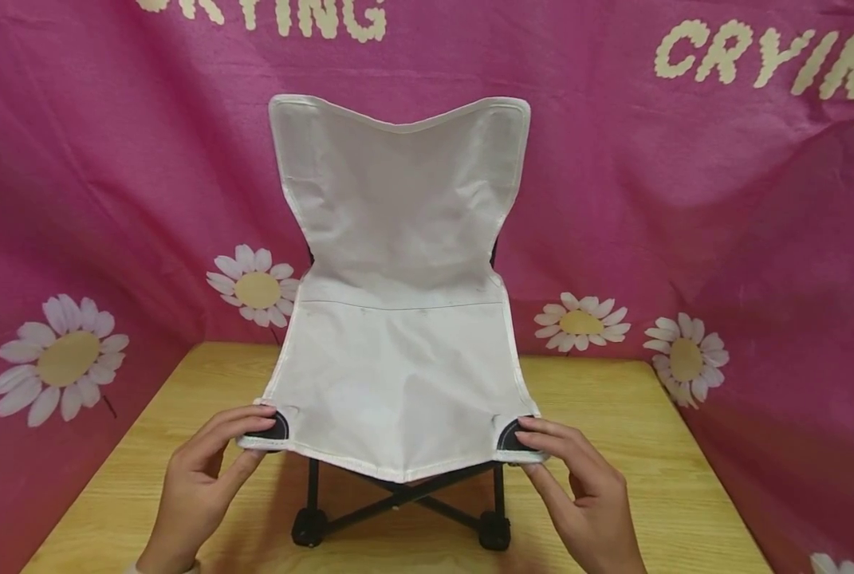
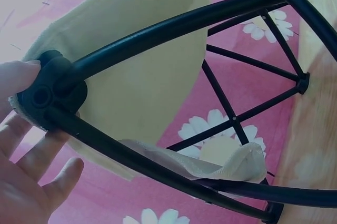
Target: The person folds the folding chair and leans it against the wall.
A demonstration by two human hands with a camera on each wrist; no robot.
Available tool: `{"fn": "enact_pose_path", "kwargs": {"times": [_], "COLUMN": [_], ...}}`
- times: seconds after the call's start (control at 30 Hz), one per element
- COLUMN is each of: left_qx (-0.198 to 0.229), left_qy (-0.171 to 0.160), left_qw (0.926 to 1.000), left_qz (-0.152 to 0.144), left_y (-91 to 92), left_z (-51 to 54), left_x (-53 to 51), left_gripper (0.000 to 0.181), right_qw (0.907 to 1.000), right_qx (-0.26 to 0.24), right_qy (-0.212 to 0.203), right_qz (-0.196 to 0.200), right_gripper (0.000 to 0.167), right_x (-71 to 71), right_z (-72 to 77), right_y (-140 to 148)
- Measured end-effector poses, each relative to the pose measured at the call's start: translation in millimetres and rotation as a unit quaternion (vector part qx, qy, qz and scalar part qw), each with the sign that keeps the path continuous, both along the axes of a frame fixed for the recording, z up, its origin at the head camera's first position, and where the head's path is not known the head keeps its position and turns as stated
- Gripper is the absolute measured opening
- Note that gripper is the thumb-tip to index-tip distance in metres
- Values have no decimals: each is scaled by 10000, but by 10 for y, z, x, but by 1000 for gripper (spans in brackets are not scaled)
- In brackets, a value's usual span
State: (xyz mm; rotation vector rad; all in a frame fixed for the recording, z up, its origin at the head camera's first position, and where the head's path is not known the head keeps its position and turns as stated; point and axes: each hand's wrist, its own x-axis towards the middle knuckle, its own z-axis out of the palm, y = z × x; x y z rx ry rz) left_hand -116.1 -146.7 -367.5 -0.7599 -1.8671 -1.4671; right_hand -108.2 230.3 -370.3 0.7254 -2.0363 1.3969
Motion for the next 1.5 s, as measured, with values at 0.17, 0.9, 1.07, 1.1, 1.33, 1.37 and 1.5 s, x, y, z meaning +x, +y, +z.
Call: {"fn": "enact_pose_path", "kwargs": {"times": [0.17,0.9,1.07,1.1,1.33,1.37,1.5], "left_qx": [86,-4,-17,-36,-5,24,67], "left_qy": [29,98,176,189,378,411,469], "left_qw": [9999,9999,9998,9997,9991,9989,9985], "left_qz": [-117,138,126,123,-175,-229,-279], "left_y": [-2,-45,-48,-50,-57,-53,-39], "left_z": [-11,-108,-102,-98,17,43,111], "left_x": [-25,-171,-164,-162,-117,-104,-51], "left_gripper": [40,46,48,48,47,45,40], "right_qw": [9999,9985,9983,9983,9973,9966,9966], "right_qx": [-110,195,183,163,-294,-373,-388], "right_qy": [11,367,445,460,621,642,654], "right_qz": [102,-351,-343,-316,266,365,318], "right_gripper": [46,48,48,47,35,33,34], "right_x": [-33,7,-2,-1,17,17,21], "right_z": [-51,-6,4,12,79,85,97], "right_y": [23,-41,-56,-62,-115,-121,-133]}}
